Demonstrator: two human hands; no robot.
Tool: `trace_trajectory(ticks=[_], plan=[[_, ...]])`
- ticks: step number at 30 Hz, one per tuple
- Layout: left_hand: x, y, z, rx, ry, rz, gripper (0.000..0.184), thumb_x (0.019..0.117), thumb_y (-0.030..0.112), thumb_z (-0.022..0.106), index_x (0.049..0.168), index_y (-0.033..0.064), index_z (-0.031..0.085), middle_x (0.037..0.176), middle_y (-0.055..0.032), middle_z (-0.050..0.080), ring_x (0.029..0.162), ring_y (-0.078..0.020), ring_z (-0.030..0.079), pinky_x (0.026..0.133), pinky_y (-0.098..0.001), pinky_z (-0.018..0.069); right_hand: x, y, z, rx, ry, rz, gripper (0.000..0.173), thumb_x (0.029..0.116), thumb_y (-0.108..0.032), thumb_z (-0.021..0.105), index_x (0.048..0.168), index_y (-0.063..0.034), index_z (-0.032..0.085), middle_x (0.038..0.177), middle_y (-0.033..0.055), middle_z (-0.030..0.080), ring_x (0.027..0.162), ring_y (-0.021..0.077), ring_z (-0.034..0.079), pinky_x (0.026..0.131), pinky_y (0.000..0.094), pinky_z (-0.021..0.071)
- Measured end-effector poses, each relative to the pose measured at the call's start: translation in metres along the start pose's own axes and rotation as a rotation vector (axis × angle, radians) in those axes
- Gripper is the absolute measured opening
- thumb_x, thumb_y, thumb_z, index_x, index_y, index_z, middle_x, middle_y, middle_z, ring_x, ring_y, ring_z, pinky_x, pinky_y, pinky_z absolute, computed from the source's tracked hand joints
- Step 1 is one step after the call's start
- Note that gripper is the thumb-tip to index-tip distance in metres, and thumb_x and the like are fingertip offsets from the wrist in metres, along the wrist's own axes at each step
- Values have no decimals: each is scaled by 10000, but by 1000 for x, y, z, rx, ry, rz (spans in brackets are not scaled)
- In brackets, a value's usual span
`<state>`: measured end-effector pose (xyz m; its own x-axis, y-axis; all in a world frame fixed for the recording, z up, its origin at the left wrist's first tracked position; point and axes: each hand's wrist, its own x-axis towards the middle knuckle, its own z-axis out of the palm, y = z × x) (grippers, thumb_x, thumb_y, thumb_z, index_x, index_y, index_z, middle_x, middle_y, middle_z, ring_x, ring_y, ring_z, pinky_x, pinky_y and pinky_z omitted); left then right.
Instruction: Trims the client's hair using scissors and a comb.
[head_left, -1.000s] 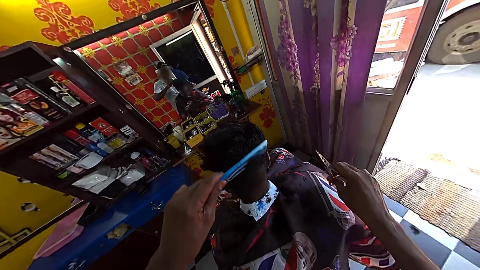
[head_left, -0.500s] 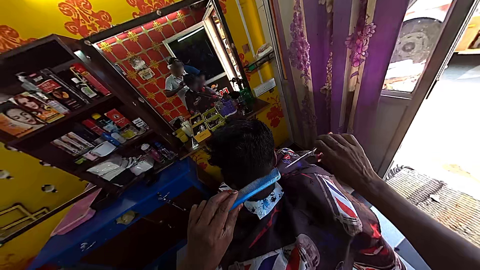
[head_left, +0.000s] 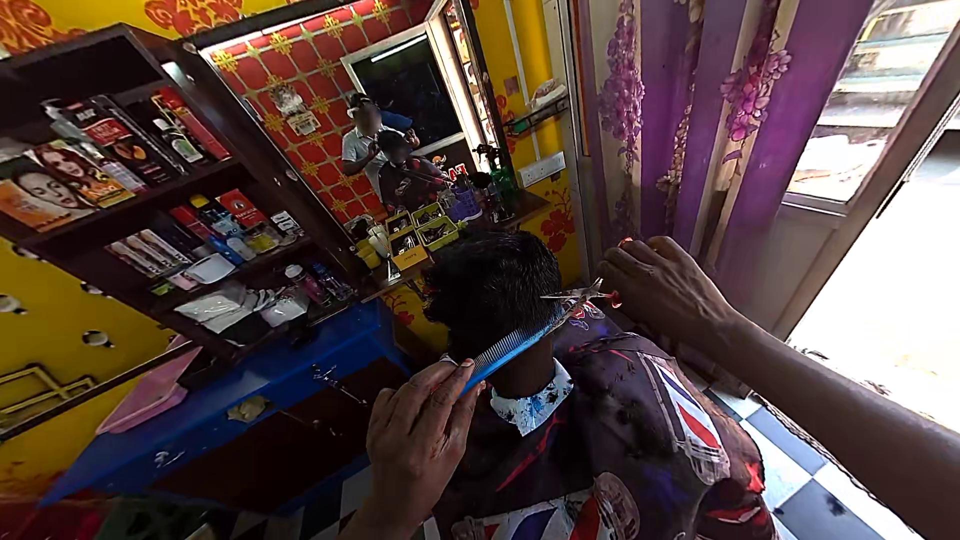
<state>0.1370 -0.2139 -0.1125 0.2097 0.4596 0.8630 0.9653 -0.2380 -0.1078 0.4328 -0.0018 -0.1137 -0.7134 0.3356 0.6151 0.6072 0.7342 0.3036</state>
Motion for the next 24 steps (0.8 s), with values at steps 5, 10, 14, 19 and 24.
trace_trajectory(ticks=[5, 10, 14, 19, 24], plan=[[1, -3, 2, 8, 25, 24, 217, 941, 302, 752, 1115, 174, 771, 1092, -47, 742, 893, -113, 664, 723, -284, 442, 15, -4, -9, -15, -39, -81, 145, 933, 29, 646, 1040, -69, 658, 968, 110, 660, 894, 299, 651, 722, 436, 482], [3, -4, 1, 15, 28, 25, 218, 941, 296, 749, 1119, 173, 772, 1105, -50, 745, 902, -120, 671, 726, -287, 450, 10, 3, -8, 27, -23, -74, 163, 903, 52, 690, 1021, -61, 700, 946, 120, 717, 914, 299, 700, 895, 467, 526], [4, -5, 1, 9, 33, 30, 212, 946, 298, 745, 1118, 174, 763, 1124, -40, 741, 906, -112, 667, 727, -287, 446, 13, 3, -12, -15, -46, -37, 256, 861, 11, 740, 1090, -80, 671, 1057, 115, 682, 1012, 318, 660, 894, 505, 493], [6, -7, 3, 10, 40, 42, 217, 943, 297, 745, 1119, 173, 769, 1109, -45, 741, 899, -118, 664, 727, -290, 439, 15, -3, -10, -16, -40, -86, 133, 917, 18, 675, 1018, -67, 673, 929, 109, 676, 871, 294, 661, 747, 443, 490], [7, -8, 2, 11, 47, 42, 214, 947, 303, 742, 1119, 178, 764, 1121, -27, 746, 900, -106, 667, 725, -291, 436, 9, 1, -11, -9, -9, -47, 217, 862, 42, 739, 1036, -79, 691, 996, 111, 710, 943, 298, 694, 843, 464, 521]])
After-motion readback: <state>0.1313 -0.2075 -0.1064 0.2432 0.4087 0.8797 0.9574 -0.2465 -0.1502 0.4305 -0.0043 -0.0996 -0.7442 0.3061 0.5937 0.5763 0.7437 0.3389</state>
